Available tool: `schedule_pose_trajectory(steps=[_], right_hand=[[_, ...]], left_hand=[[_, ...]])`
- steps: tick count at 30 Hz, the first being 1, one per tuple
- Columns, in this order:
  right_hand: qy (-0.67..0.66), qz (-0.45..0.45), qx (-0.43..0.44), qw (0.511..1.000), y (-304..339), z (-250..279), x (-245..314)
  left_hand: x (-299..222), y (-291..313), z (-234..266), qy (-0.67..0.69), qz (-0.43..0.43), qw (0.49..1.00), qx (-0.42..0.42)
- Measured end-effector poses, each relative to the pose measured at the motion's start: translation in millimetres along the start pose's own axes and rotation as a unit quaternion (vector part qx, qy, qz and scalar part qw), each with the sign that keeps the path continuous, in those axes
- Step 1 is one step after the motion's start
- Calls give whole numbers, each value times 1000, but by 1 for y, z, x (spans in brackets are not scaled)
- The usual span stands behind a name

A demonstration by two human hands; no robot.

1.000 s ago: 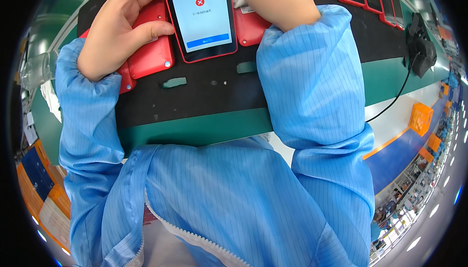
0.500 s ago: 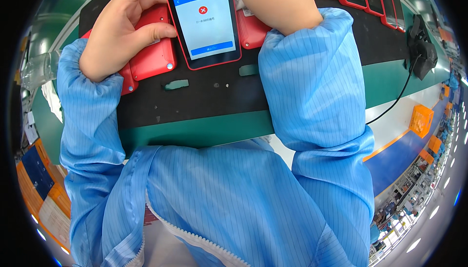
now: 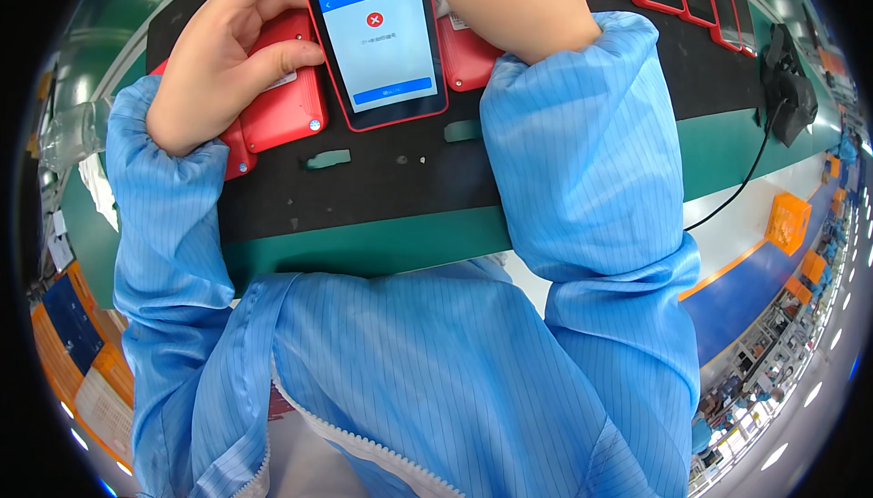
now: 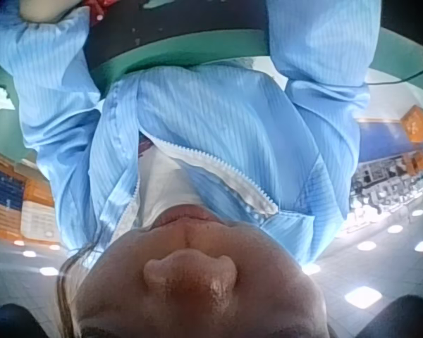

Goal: Cleaning and inspecting handheld electronic devices at a production line.

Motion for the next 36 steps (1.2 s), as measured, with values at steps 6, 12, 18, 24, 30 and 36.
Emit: schedule_pose_trajectory(steps=[6,12,18,24,30,36], right_hand=[[-25,-32,-5,999,4,6,-7],[-244,141,53,958,-3,-2,-6],[-9,-35,1,999,1,2,-3],[0,-40,-4,999,2,4,-9],[-219,108,63,968,0,0,-4],[12,-88,9,996,2,3,-5]], left_hand=[[-47,-20,-17,197,219,954,-50],[0,-26,-13,353,-459,812,79],[4,-23,-17,375,-417,822,103],[-17,-19,-19,277,207,937,-57],[5,-24,-16,364,-423,824,98],[-11,-14,-10,355,-445,817,88]])
Point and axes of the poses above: each hand's wrist, its own y-axis away from the middle knuckle, its own z-axis out of the back of the hand, x = y × z, the point moved 5 cm from there along -y, towards the middle knuckle, and after that the axes turned 11 degrees about -z, right-handed, at the moved point
